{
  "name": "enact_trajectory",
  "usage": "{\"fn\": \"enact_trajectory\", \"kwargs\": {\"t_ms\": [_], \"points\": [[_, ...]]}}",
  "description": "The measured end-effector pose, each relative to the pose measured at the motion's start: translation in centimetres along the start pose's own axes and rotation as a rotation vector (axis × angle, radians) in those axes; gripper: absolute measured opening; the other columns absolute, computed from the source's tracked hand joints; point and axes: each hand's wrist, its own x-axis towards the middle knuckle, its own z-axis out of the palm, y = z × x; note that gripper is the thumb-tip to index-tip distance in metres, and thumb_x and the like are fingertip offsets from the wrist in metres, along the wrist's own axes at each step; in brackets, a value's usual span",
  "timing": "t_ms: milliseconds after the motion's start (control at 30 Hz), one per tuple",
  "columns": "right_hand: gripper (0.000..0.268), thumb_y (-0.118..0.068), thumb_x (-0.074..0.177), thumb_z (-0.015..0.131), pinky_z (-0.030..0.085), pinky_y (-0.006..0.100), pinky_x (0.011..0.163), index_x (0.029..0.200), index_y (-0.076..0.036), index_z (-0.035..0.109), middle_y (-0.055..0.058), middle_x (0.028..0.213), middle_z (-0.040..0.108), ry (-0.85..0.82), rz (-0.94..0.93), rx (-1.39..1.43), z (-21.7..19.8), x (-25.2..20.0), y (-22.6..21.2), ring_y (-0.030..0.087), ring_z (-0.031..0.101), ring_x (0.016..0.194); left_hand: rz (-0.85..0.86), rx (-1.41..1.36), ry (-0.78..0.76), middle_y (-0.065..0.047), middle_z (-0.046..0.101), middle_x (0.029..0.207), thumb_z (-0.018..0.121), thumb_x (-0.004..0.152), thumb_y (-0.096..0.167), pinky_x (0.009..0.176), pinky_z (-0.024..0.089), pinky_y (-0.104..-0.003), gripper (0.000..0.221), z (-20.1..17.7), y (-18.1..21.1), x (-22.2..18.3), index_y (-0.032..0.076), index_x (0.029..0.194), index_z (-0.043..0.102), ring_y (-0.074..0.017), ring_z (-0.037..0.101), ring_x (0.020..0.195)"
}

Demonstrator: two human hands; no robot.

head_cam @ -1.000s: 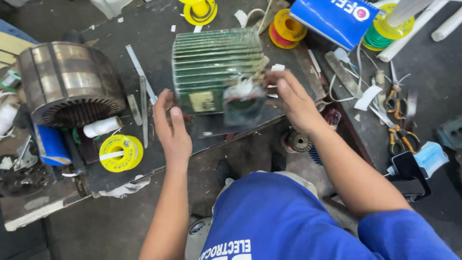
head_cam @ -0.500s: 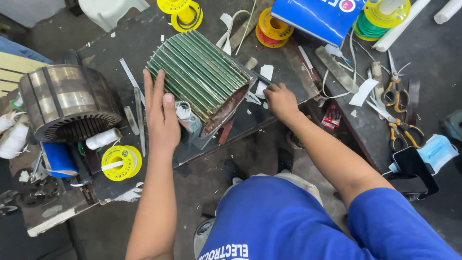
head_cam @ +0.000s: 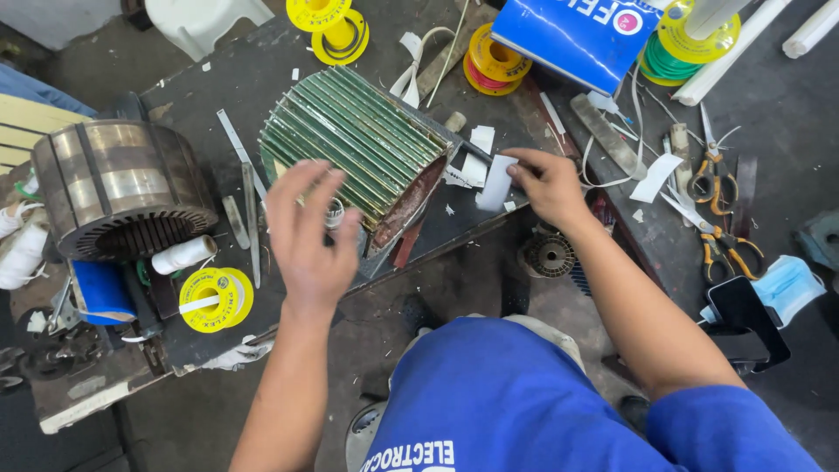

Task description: Inserting white insulation strips into the slots of an electric motor stator as part of the motor assembly or repair process.

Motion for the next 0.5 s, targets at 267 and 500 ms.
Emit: {"fn": "enact_trajectory", "kwargs": {"t_ms": [267, 500], "points": [[0.027, -0.003, 0.085, 0.080, 0.056, 0.032, 0.071, 0.111, -0.005, 0.074, 0.013, 0.083, 0.076, 0.086, -0.232, 0.017, -2.9, -5.9, -9.9, 0.020, 0.074, 0.079, 0.191, -0.151, -0.190, 0.001, 0.069, 0.095, 0.065, 0.096, 0.042, 0.098, 0.050, -0.043, 0.034, 4.8, 5.0, 2.8, 0.018, 0.120, 0.070, -0.0201, 0.069, 0.092], [0.011, 0.006, 0.081, 0.078, 0.060, 0.041, 0.063, 0.091, 0.001, 0.075, 0.015, 0.076, 0.073, 0.122, -0.457, 0.024, -2.3, -8.1, -14.2, 0.031, 0.073, 0.070, -0.021, -0.513, -0.233, 0.004, 0.072, 0.084, 0.074, 0.091, 0.023, 0.079, 0.057, -0.034, 0.020, 6.0, 6.8, 1.9, 0.018, 0.110, 0.074, -0.0171, 0.071, 0.080]]}}
